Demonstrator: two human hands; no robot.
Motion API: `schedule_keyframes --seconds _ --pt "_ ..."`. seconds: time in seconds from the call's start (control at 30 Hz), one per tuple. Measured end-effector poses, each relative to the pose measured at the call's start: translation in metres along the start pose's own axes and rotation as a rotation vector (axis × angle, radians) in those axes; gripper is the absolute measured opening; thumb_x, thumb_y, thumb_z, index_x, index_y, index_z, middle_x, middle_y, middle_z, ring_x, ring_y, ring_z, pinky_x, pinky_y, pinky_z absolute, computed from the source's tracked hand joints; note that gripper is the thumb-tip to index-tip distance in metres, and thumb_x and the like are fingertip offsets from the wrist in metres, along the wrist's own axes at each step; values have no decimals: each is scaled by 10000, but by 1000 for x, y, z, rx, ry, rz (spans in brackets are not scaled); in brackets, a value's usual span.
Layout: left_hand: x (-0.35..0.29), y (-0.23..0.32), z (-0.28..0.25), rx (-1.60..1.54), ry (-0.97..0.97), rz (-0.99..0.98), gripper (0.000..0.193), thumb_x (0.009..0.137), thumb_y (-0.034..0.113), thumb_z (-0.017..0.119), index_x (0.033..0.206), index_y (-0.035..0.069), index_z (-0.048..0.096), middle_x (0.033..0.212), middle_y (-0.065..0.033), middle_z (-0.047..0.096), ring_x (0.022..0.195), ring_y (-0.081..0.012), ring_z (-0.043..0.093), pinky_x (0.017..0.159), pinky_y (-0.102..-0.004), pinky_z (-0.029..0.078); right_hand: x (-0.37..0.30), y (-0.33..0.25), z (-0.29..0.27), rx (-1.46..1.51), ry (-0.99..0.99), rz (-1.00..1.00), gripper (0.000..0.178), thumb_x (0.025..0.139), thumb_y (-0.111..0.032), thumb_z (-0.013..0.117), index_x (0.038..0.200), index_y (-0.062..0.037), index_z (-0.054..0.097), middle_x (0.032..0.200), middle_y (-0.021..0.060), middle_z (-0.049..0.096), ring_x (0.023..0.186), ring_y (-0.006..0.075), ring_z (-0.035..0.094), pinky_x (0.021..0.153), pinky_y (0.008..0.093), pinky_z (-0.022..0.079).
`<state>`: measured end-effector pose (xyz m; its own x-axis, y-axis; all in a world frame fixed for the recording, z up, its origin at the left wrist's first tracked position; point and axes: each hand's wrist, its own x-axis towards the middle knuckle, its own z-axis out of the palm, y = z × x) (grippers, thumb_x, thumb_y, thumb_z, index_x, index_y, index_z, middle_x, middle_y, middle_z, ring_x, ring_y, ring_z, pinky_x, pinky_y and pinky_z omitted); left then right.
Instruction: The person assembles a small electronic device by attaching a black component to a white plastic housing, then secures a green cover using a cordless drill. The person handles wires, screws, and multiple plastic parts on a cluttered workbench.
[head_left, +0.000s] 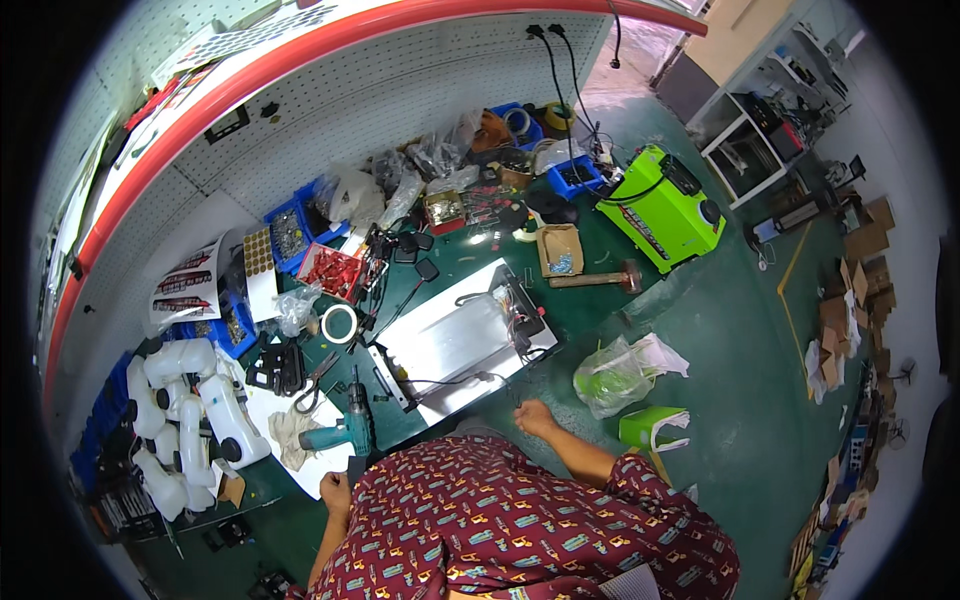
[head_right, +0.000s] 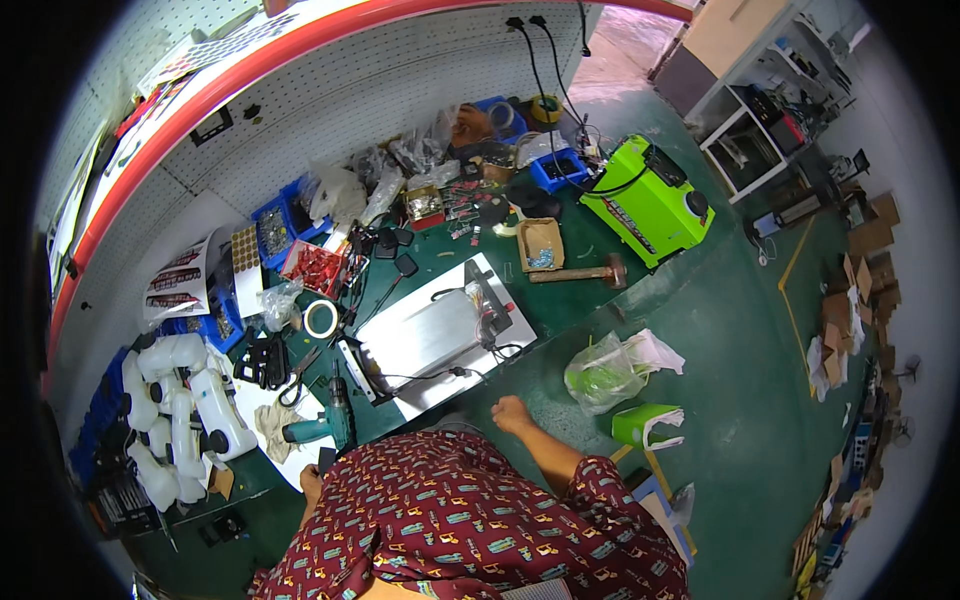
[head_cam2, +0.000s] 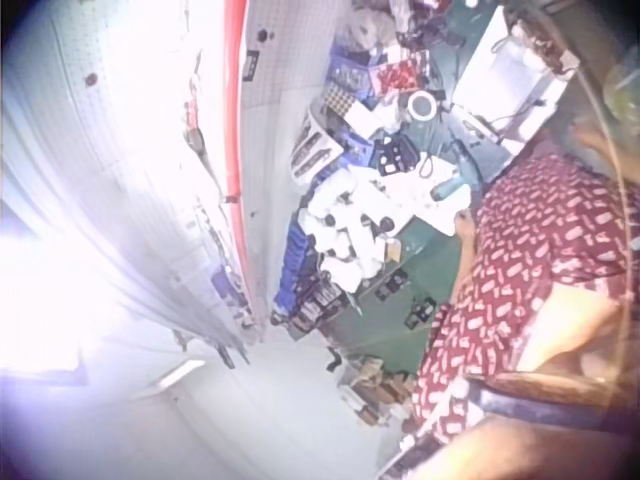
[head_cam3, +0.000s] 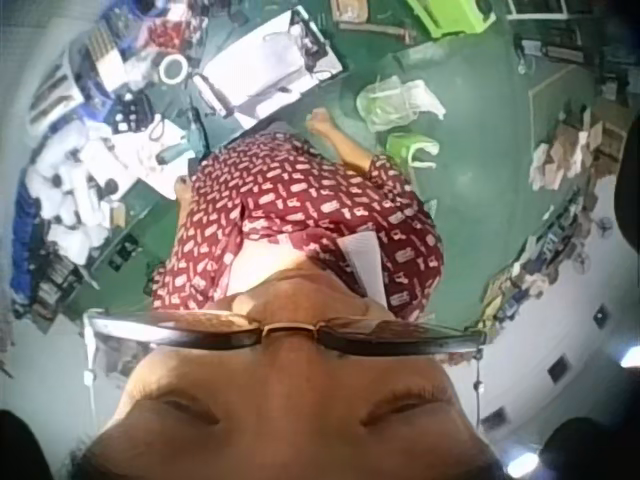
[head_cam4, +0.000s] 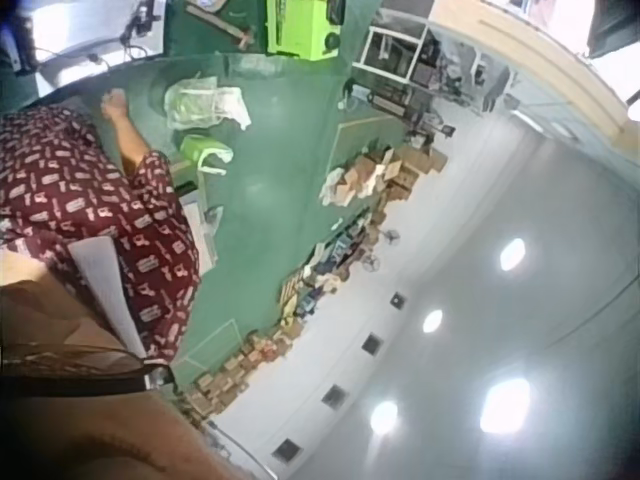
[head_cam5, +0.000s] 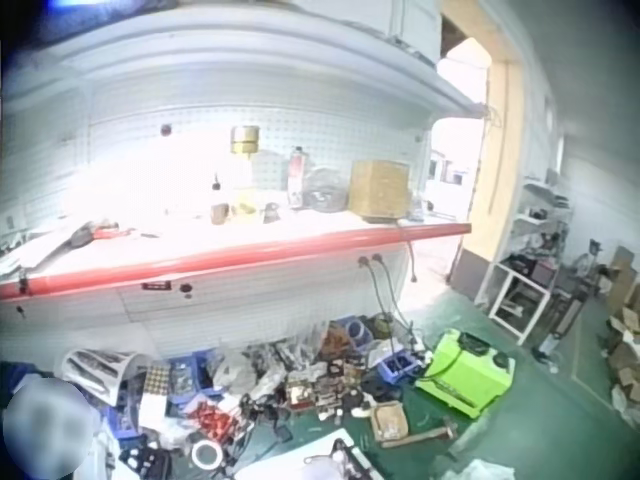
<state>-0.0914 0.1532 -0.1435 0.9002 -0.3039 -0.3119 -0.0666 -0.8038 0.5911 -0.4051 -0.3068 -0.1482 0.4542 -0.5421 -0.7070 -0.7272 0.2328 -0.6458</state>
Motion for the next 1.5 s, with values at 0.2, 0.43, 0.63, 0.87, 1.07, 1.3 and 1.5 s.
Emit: schedule_keyframes --seconds 0.2,0.43,0.63,0.87,1.07,1.3,1.5 --pt "13 67 -12 -42 66 3 250 883 195 699 784 -26 635 707 -171 646 648 -259 613 642 -411 499 0 79 -20 226 118 108 123 869 59 590 823 -26 666 682 93 655 531 191 618 429 340 475" --pt "87 123 -13 -115 69 223 176 913 158 683 902 -18 684 792 -181 692 723 -313 677 693 -410 530 -25 58 -23 181 145 286 184 934 38 500 943 -8 677 774 110 687 611 195 649 499 324 518" --pt "182 228 12 269 36 602 333 852 -18 612 1176 34 669 1190 -181 675 1096 -405 614 954 -474 508 -44 82 -11 356 233 51 153 973 -57 540 926 -34 685 744 93 676 579 174 624 496 328 516" --pt "256 219 50 646 -62 708 234 854 51 615 1046 42 748 1065 -130 698 1075 -336 644 919 -492 490 -106 -14 11 457 563 -55 172 921 19 548 1007 19 697 832 95 710 670 144 657 558 286 533" --pt "226 225 6 258 12 756 152 819 137 637 898 7 644 915 -215 654 960 -426 600 917 -531 440 -111 -48 11 556 830 -177 175 940 13 532 1030 14 682 877 106 720 696 142 649 587 281 537" --pt "223 206 -31 -504 -83 366 148 921 130 515 959 -2 571 801 -89 567 745 -181 560 689 -339 459 -85 -94 -66 612 968 -332 165 967 -41 578 1069 -5 702 889 78 729 702 117 648 579 266 529" --pt "225 239 -63 -688 125 420 135 975 118 474 1018 11 545 859 -37 558 746 -133 509 688 -290 420 -34 -143 -213 458 1048 -517 182 959 -72 636 1114 17 673 896 69 713 718 113 645 577 253 523"
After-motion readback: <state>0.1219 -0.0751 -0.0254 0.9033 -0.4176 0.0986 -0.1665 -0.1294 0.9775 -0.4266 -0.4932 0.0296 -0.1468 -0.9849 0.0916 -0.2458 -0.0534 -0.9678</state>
